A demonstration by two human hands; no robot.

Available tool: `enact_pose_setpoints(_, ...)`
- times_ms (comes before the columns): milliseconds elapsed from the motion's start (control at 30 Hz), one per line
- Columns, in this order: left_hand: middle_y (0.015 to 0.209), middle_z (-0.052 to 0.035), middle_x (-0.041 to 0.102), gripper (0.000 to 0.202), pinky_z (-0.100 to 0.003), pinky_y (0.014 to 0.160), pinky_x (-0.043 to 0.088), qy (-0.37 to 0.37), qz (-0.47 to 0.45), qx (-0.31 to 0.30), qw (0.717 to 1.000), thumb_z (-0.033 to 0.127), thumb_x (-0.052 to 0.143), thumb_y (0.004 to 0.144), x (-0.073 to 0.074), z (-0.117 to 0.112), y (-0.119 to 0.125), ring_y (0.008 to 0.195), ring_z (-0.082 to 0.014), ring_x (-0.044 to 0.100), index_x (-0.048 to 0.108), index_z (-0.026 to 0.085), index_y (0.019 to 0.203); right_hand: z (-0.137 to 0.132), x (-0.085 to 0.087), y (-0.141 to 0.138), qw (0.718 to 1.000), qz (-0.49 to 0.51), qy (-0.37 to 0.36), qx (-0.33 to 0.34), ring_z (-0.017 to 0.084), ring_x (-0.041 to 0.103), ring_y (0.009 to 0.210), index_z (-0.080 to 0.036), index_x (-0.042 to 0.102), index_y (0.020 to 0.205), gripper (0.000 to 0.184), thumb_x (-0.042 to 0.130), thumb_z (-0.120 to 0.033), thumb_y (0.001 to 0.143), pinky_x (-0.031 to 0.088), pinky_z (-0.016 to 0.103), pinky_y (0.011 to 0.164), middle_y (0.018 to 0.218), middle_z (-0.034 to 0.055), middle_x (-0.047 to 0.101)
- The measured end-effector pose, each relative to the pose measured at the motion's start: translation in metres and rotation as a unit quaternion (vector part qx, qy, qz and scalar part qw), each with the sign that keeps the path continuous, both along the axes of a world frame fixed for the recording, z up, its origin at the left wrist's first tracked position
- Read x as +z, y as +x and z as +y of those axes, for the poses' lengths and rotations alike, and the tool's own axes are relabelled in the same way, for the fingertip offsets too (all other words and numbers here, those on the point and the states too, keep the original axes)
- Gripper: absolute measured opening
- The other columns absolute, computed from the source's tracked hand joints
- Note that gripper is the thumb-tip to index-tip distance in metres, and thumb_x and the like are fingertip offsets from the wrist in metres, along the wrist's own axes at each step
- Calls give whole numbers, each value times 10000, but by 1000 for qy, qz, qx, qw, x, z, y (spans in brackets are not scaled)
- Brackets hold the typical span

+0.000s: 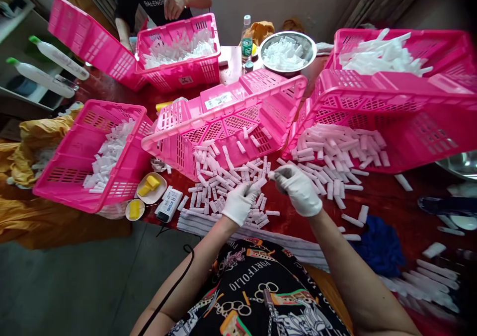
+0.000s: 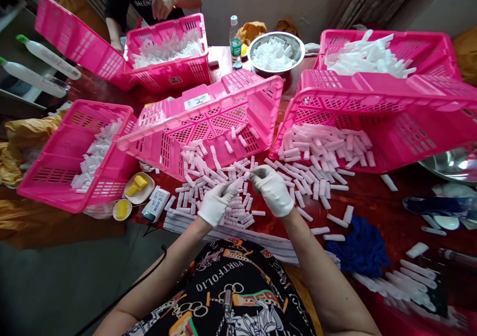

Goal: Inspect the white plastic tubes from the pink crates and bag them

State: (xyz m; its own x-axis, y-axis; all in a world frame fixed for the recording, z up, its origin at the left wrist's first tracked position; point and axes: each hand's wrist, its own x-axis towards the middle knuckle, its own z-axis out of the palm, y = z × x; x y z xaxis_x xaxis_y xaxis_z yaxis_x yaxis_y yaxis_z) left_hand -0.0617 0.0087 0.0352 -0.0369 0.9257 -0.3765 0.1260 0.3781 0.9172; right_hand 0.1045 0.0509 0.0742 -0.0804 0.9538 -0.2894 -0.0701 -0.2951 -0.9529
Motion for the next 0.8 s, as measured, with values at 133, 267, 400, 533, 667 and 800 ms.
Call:
enact_pose_setpoints(133, 922, -67, 692, 276, -286, 790, 522, 86, 104, -30, 990, 240, 639, 783, 5, -1, -2, 823, -160, 637, 656, 141, 1040, 2, 2, 6, 992, -97, 57, 66, 108, 518, 624, -172, 612, 768, 184, 648, -350, 741, 408, 237, 574, 696, 2, 594)
enact_pose_setpoints(267, 939, -97, 682, 247, -321, 846, 507, 215, 218, -102, 946, 234, 569, 842, 12, -5, -3, 874, -185, 629, 648, 146, 1059, 9, -4, 4, 977, -168, 44, 126, 116, 517, 642, -178, 589, 727, 154, 623, -328, 736, 414, 240, 602, 685, -9, 584)
enact_pose_setpoints(400, 953, -113, 681, 253, -338, 871, 491, 223, 270, -125, 928, 263, 526, 873, 16, -6, 2, 890, -203, 629, 642, 158, 1072, 5, -3, -7, 983, -127, 9, 129, 105, 506, 600, -183, 595, 887, 300, 529, -469, 823, 412, 231, 552, 758, 2, 592)
enact_pose_setpoints(533, 980, -84, 682, 275, -306, 859, 492, 168, 250, -75, 951, 296, 567, 856, 17, -8, 4, 894, -188, 630, 633, 187, 1099, -4, -5, -10, 999, -52, 11, 9, 120, 561, 668, -208, 545, 994, 409, 453, -578, 848, 466, 256, 593, 914, 26, 607)
enact_pose_setpoints(667, 998, -92, 679, 293, -304, 880, 478, 183, 245, -67, 950, 304, 575, 852, 20, -9, 3, 919, -192, 625, 633, 174, 1109, -11, -14, -7, 991, -112, 21, -74, 107, 474, 541, -213, 530, 834, 346, 573, -553, 783, 425, 252, 549, 636, -34, 517)
enact_pose_setpoints(800, 969, -117, 673, 312, -332, 852, 479, 196, 267, -78, 940, 330, 525, 878, 21, -9, 4, 883, -209, 620, 634, 157, 1113, -14, -16, -6, 991, -131, 8, -40, 108, 461, 535, -206, 579, 801, 322, 565, -528, 788, 377, 249, 514, 619, -27, 520)
